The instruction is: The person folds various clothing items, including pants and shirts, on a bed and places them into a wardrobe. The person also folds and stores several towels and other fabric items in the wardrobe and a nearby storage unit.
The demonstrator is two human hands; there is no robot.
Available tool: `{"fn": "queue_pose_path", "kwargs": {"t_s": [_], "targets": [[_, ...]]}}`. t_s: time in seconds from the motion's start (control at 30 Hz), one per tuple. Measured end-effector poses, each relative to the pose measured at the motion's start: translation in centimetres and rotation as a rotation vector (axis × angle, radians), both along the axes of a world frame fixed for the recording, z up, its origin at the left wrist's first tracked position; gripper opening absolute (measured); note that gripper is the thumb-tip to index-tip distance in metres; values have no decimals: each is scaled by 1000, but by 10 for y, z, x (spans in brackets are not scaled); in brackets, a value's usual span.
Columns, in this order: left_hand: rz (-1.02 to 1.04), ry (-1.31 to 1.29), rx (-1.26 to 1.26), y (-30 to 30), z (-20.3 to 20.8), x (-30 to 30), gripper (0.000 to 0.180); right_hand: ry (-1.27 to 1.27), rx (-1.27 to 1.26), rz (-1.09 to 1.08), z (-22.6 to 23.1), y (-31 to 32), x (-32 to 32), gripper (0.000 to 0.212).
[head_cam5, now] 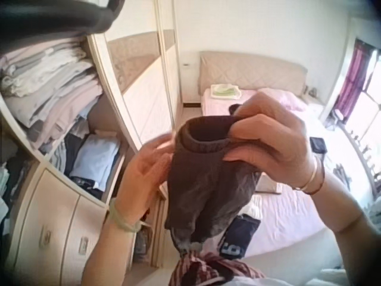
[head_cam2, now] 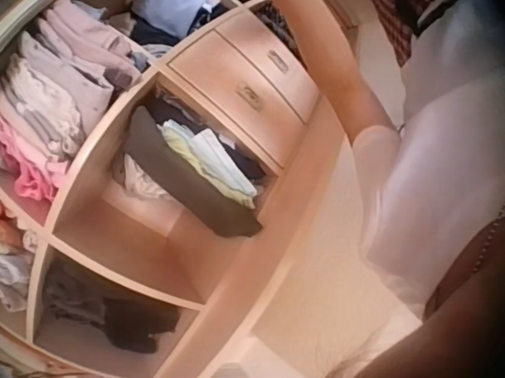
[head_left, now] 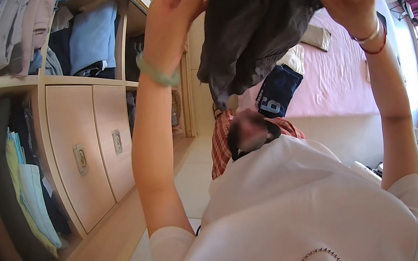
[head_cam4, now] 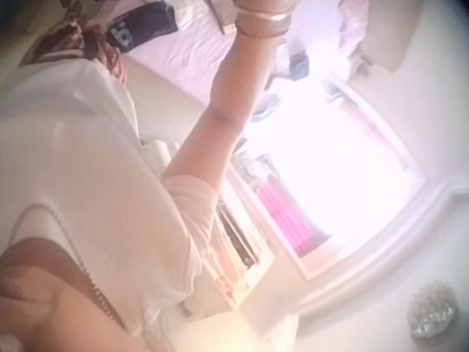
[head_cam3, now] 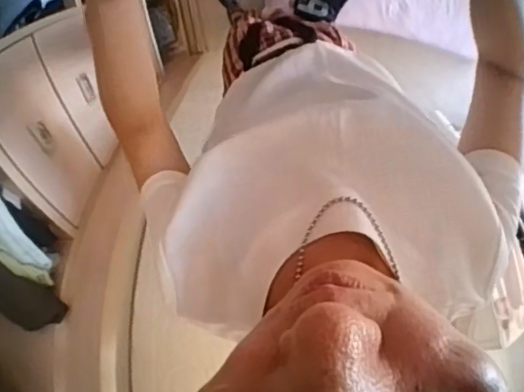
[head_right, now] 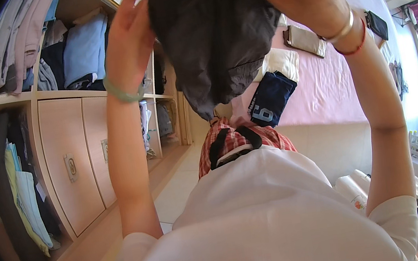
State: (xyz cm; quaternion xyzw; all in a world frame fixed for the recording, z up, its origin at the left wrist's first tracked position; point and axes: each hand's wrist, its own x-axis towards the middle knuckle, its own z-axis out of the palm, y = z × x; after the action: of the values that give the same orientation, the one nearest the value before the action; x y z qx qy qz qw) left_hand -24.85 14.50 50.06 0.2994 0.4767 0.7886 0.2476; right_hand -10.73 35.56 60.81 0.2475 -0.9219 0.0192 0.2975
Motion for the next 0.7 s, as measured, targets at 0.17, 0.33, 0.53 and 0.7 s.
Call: {"fn": "queue_pose_path", "kwargs": {"t_s": [0.17,0.33,0.53,0.7], "targets": [[295,-207,-392,-58,-133,22,24,162,-93,-28,-29,-6,17,25],[261,-223,-630,-72,-215,73,53,97,-160,-24,-35,-8,29,24],[130,-544,-434,-43,-201,87,63,146,-231,-38,-40,-13,24,23],[-61,-682,-58,-24,-157,84,50,198,-213,-86,-39,-1,31,23]]}}
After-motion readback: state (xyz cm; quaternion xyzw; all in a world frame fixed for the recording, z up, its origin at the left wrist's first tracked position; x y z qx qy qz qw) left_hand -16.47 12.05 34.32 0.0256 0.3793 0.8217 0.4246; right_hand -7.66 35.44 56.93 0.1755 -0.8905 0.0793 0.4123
